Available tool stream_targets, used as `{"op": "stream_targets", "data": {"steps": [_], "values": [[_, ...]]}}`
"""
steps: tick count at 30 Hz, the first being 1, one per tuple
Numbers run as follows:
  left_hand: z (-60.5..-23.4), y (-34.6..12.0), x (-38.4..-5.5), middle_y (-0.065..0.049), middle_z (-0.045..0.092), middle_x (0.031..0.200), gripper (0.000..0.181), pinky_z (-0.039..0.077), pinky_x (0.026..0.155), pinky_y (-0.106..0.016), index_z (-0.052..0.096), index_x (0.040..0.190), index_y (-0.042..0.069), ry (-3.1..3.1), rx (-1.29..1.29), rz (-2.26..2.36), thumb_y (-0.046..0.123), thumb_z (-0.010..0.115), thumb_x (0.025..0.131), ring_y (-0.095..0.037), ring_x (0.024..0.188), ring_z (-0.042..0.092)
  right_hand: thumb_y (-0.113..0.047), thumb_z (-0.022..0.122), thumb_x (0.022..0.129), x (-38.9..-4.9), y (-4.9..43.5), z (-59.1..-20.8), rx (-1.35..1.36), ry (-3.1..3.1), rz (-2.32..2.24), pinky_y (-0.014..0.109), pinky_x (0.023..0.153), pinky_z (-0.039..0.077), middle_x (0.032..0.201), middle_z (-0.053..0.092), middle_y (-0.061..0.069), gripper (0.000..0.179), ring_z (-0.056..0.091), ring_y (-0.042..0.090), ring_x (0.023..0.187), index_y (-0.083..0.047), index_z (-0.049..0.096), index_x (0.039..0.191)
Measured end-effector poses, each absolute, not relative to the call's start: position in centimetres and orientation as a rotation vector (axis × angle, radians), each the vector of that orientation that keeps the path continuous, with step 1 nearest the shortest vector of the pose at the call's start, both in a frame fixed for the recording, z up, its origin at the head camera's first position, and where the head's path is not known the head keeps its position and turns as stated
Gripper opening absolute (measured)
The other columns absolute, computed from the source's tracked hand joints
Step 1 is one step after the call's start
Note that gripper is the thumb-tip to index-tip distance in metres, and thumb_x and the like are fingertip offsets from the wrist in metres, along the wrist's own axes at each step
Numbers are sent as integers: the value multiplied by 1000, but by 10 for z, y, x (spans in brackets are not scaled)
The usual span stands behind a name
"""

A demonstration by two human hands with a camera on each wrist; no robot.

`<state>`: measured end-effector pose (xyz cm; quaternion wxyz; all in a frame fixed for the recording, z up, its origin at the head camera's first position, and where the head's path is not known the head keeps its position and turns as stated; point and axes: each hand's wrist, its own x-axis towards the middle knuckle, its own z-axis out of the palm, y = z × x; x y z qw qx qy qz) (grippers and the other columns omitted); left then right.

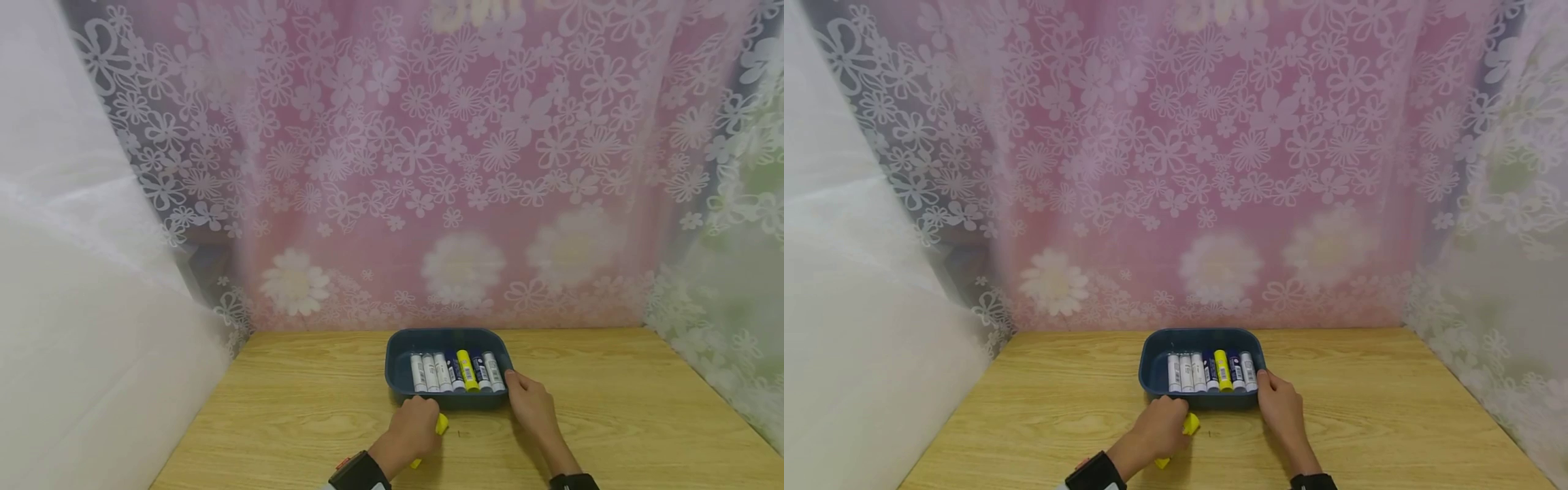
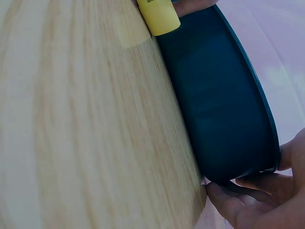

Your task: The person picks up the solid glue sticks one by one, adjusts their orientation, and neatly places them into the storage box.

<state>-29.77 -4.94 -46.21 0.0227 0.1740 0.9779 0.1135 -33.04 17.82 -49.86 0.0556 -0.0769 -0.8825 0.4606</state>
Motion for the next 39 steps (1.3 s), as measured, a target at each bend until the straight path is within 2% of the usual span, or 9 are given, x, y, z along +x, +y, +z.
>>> {"op": "stream_targets", "data": {"steps": [25,32,39], "values": [[-451,-56,-302,-1,52,69,24,44,52,-25,60,77,7,2940,504,428,11,84,77,-14,60,50,-43,36,109,-330,179,-500,-239,-2674,1404,64,115,32,150,45,28,63,37,52,141,5,45,148],[-439,-57,-301,1,51,67,26,41,52,-23,62,75,8,2985,637,366,17,85,79,-12,59,48,-44,36,109,-330,178,-500,-246,-2666,1413,64,115,32,150,45,28,63,36,51,142,4,46,148],[-419,-58,-297,2,53,63,22,43,49,-19,64,76,7,2968,714,401,13,85,78,-9,53,49,-44,37,109,-331,178,-500,-252,-2660,1407,63,115,32,149,46,27,62,37,50,142,4,48,147]]}}
